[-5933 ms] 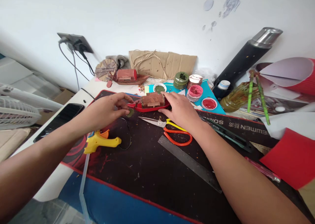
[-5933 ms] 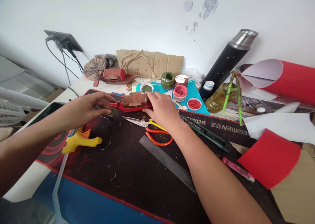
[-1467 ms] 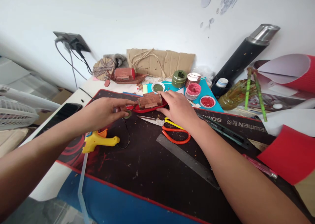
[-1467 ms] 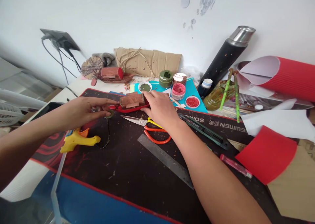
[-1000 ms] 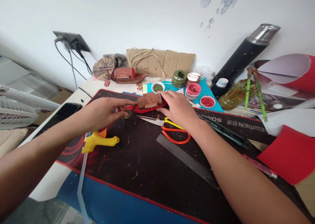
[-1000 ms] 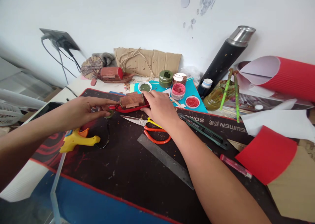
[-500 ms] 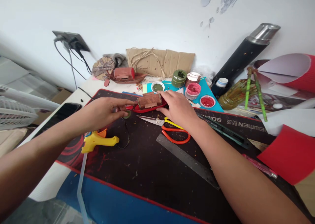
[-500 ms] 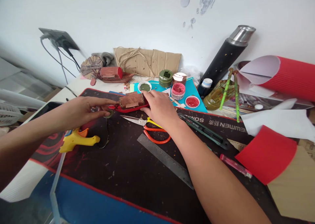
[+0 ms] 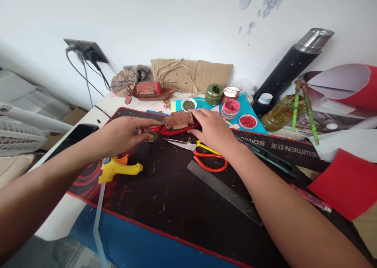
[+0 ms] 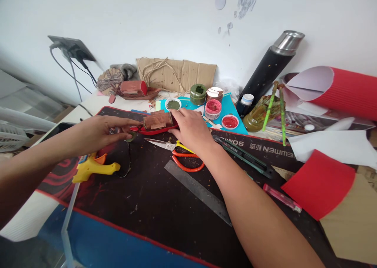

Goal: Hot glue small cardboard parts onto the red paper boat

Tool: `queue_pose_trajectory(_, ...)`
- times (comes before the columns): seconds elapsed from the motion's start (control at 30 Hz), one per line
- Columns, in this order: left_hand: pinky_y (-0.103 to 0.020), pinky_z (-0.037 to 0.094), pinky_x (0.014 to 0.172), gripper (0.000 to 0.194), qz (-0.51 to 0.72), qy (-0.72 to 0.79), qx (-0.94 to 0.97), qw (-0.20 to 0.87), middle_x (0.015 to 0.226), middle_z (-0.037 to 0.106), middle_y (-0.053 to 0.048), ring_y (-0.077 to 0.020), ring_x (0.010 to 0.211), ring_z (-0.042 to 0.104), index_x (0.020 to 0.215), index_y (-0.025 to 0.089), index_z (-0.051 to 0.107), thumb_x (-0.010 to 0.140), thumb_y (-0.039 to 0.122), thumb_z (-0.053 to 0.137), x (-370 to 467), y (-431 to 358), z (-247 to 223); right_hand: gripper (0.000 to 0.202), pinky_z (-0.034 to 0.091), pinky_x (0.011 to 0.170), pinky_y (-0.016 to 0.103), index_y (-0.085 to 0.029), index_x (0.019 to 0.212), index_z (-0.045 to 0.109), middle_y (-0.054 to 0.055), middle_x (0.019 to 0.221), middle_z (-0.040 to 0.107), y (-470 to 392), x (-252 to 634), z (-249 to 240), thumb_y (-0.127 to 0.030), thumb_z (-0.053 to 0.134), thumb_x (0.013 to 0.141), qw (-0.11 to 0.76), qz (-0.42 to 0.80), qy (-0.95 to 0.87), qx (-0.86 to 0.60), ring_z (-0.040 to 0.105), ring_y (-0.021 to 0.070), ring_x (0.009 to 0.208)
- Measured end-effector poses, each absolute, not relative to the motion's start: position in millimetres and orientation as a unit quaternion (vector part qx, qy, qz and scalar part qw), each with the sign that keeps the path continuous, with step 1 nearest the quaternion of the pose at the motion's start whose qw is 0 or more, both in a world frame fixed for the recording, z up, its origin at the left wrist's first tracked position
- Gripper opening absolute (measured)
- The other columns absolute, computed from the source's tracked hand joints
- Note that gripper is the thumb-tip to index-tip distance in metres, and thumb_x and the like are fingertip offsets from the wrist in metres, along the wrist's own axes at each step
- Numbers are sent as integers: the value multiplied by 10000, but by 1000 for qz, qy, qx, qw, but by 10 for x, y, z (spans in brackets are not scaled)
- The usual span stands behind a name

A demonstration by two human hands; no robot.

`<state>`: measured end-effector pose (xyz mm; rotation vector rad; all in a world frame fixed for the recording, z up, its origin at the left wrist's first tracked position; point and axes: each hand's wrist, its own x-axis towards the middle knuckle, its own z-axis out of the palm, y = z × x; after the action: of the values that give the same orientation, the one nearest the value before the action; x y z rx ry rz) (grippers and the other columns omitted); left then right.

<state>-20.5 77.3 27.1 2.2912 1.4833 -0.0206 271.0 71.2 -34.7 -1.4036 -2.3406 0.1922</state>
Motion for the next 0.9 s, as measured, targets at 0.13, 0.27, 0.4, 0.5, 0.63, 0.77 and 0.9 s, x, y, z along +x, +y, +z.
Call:
queue_pose_trajectory(0.13, -364, 532, 780, 571, -22, 535, 821, 199, 988, 818, -52, -254, 819, 726, 1456, 321, 713, 938, 493, 545, -191, 763, 287, 642, 545, 1082, 557, -136, 1537, 593, 176, 1322, 715, 716, 2711, -358, -301, 836, 965, 203, 68, -837, -503, 670, 384, 1245)
queue_pose_trajectory(0.27, -361, 530, 781, 575, -18, 537, 819, 203, 983, 816, -55, -252, 814, 714, 1452, 312, 715, 935, 498, 544, -189, 760, 287, 639, 544, 1083, 562, -157, 1535, 596, 168, 1318, 714, 720, 2714, -371, -302, 838, 962, 206, 69, -837, -502, 669, 382, 1245)
queue_pose_trajectory(0.4, -356, 534, 780, 570, -14, 533, 819, 211, 969, 815, -52, -244, 788, 699, 1447, 313, 717, 933, 495, 553, -194, 768, 288, 618, 543, 1081, 571, -196, 1522, 607, 155, 1316, 716, 724, 2716, -380, -294, 840, 958, 211, 68, -837, -501, 668, 381, 1245)
queue_pose_trajectory(0.5, -361, 534, 785, 573, -15, 533, 819, 212, 966, 811, -57, -241, 778, 696, 1450, 304, 717, 932, 494, 560, -190, 770, 293, 625, 542, 1080, 574, -192, 1526, 604, 158, 1319, 716, 727, 2716, -383, -291, 840, 956, 211, 67, -837, -500, 668, 382, 1242)
queue_pose_trajectory(0.63, -354, 523, 779, 579, -17, 534, 818, 213, 978, 816, -55, -234, 780, 694, 1460, 303, 709, 935, 491, 554, -187, 768, 292, 631, 545, 1079, 565, -167, 1528, 600, 164, 1311, 719, 725, 2717, -379, -301, 838, 959, 208, 65, -838, -500, 671, 384, 1234)
queue_pose_trajectory(0.77, -342, 518, 776, 566, -9, 531, 820, 214, 980, 815, -43, -230, 779, 693, 1454, 315, 712, 938, 493, 560, -187, 765, 293, 614, 540, 1081, 562, -205, 1523, 606, 151, 1316, 715, 723, 2722, -379, -304, 834, 962, 214, 69, -839, -496, 672, 375, 1232)
queue_pose_trajectory(0.9, -332, 506, 763, 560, -15, 539, 813, 219, 982, 823, -41, -225, 788, 697, 1457, 299, 708, 944, 477, 570, -163, 750, 328, 613, 537, 1080, 562, -206, 1524, 604, 150, 1314, 713, 726, 2721, -381, -295, 833, 962, 213, 70, -839, -496, 672, 371, 1231)
